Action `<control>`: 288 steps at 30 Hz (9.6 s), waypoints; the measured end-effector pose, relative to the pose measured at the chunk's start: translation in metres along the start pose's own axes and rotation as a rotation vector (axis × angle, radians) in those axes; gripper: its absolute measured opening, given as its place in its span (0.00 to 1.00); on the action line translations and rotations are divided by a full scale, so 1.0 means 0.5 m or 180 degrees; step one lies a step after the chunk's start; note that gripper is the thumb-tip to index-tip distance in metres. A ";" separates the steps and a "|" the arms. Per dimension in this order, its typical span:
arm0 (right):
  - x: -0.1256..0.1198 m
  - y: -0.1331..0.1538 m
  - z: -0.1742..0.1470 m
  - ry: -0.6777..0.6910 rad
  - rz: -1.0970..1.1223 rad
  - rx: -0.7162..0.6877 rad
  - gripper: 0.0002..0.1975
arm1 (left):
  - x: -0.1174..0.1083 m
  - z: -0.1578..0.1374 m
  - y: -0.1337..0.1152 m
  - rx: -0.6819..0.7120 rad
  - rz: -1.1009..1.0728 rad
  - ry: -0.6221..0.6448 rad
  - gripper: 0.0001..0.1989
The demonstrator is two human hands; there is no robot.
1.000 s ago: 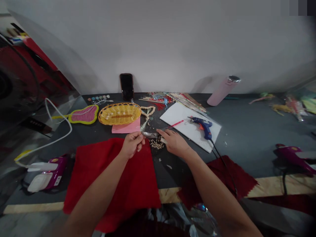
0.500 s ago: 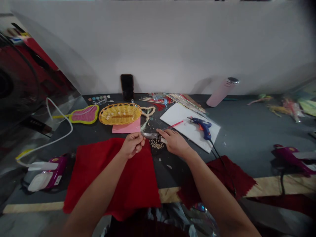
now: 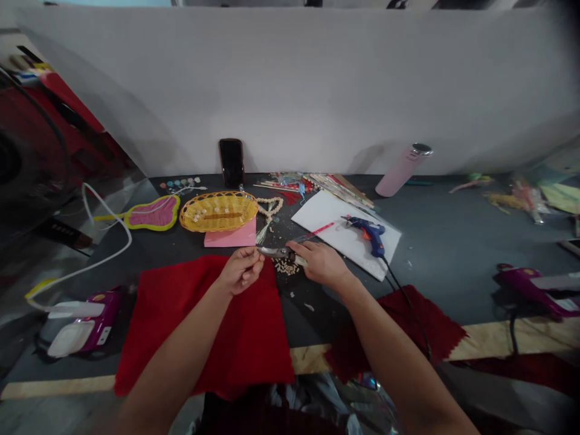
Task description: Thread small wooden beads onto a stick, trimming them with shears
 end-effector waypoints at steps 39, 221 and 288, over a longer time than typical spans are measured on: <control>0.004 -0.008 -0.002 -0.0050 0.0577 -0.0160 0.27 | 0.012 0.008 0.006 0.0343 0.0562 -0.0223 0.10; 0.002 -0.001 0.002 -0.0321 0.0047 0.0200 0.08 | 0.024 0.026 0.030 0.0117 0.1279 -0.0535 0.16; 0.018 0.063 0.026 -0.1097 0.1345 -0.0215 0.06 | 0.026 0.024 0.038 -0.0179 0.1648 -0.0480 0.14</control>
Point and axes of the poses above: each hand's wrist, its own z-axis towards the middle knuckle, its own x-axis out of the palm, y = z × x, the point moved 1 cm from there along z, towards the middle knuckle, and after that the axes turned 10 degrees about y, right-handed, at the moved point
